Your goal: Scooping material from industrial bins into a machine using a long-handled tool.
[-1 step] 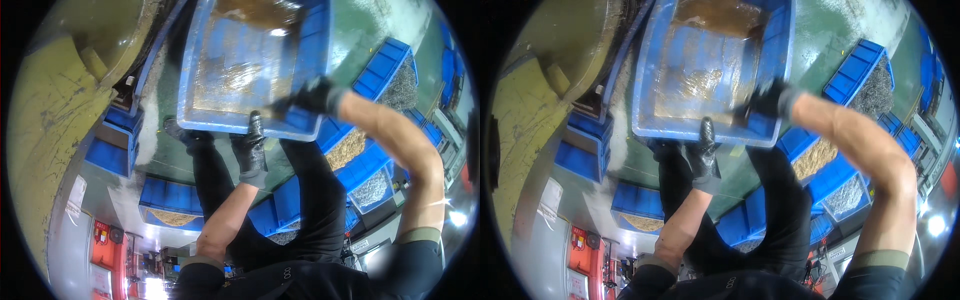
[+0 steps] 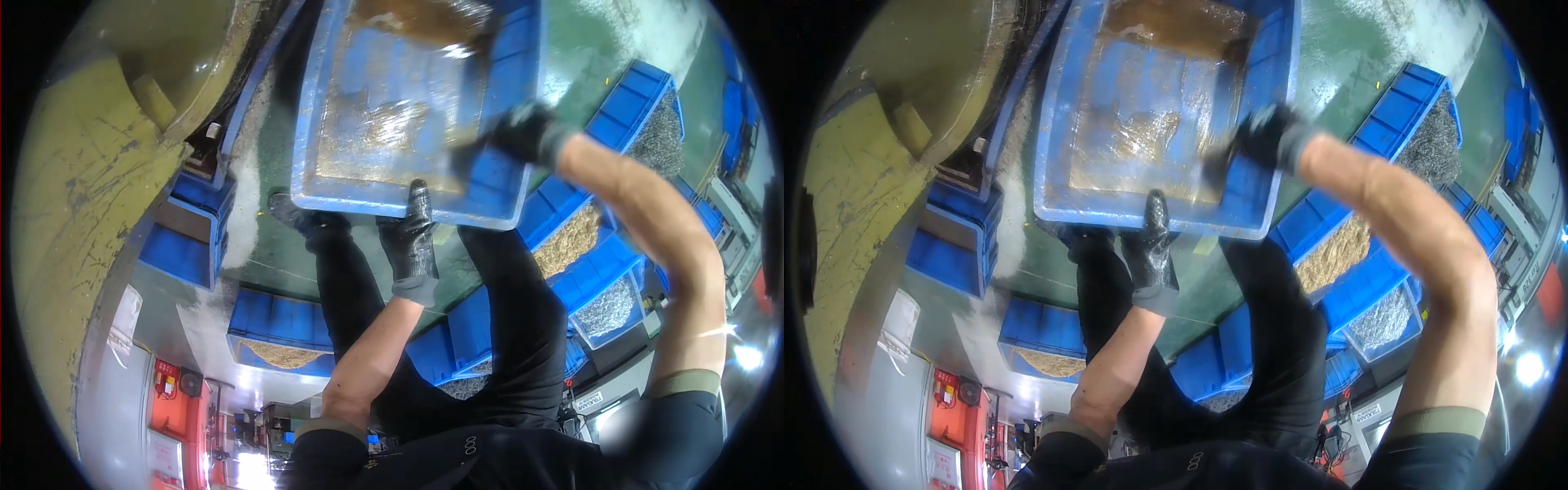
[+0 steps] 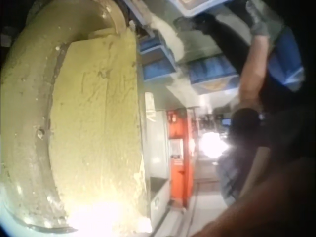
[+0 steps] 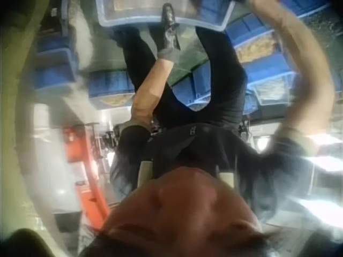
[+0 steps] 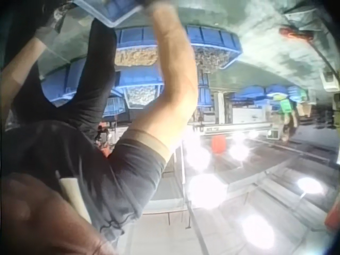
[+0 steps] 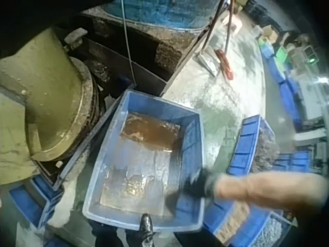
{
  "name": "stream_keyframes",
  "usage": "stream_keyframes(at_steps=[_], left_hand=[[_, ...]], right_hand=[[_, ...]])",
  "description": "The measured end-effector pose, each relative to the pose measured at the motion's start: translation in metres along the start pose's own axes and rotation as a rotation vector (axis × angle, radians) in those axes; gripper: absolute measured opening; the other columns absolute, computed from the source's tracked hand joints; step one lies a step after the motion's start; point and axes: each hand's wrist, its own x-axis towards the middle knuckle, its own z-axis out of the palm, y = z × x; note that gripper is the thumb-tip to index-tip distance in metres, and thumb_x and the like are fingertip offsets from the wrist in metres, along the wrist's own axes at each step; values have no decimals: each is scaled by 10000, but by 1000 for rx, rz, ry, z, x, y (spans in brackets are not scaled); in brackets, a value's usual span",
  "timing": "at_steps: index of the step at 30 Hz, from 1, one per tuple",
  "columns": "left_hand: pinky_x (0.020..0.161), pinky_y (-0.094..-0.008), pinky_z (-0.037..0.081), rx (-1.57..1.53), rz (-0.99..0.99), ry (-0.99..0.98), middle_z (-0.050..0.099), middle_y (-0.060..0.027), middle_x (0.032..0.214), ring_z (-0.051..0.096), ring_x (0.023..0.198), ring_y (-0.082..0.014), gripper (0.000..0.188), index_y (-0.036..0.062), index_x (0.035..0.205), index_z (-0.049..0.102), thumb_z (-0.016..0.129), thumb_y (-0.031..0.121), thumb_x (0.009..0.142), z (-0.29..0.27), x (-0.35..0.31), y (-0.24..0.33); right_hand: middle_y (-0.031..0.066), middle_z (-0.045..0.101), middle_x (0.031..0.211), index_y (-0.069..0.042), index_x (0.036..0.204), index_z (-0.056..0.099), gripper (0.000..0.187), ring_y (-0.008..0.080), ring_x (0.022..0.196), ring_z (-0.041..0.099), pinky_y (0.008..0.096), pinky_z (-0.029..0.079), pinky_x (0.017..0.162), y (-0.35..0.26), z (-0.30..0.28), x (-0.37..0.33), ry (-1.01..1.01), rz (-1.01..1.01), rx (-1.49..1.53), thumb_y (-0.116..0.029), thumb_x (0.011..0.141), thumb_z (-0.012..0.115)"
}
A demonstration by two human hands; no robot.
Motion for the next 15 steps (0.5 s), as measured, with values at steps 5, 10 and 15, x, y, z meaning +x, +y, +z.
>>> stream_keyframes(at_steps=[5,10,15], left_hand=[[783,-326,597,-148,8,-47,513,-230,1307,609,1128,-284,746,-22,1366,382,490,-248,664,-18,1,-11],[882,-364,562,-17,49,-92,510,-233,1306,589,1148,-308,718,-25,1358,390,476,-245,679,-13,3,-30],[1036,-430,459,-765,-234,-192,485,-261,1318,548,1203,-347,587,-47,1372,363,429,-195,808,-24,2,-14]], right_hand=[[96,707,930,-188,1180,633,325,280,859,686,405,542,785,-50,-25,-1,8,84,179,-257,967,398],[139,700,1018,-30,1310,522,596,251,883,680,431,533,827,-11,5,87,-85,-313,93,-475,917,564],[191,705,942,-20,935,728,609,300,886,691,405,533,820,9,-120,64,-3,295,494,-606,842,591]])
